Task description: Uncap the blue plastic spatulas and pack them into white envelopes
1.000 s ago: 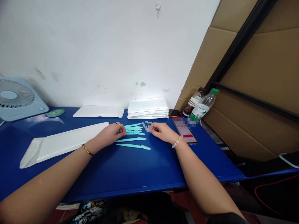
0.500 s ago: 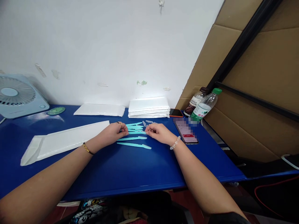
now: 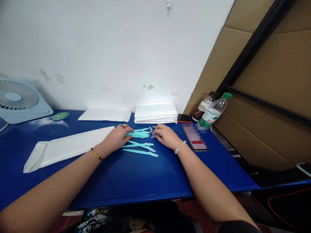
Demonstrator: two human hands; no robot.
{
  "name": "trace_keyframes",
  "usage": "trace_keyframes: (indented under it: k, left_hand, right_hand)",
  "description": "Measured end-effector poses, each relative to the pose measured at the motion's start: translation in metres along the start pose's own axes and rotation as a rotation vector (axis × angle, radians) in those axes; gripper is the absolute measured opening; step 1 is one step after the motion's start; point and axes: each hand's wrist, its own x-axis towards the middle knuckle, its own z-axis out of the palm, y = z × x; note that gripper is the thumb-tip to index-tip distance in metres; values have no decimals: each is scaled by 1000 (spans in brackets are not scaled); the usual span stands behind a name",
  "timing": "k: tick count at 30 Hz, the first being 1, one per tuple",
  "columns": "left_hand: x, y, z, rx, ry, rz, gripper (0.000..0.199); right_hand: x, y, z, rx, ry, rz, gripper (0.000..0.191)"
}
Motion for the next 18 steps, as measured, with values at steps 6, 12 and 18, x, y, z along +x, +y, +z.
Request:
trace_keyframes:
  k: [6,12,18]
  left_hand:
    - [2,-3,2,-22,-7,-37,16]
    - [0,-1,-6,-83,-17,-43,16]
    - [-1,1,-9,-139,-43,-76,17]
  right_hand:
    - [2,-3,5,-74,-7,9,13]
    - [-1,-12,-2,152,37,136,17]
    - [-4,-10,-5,608,133,367,28]
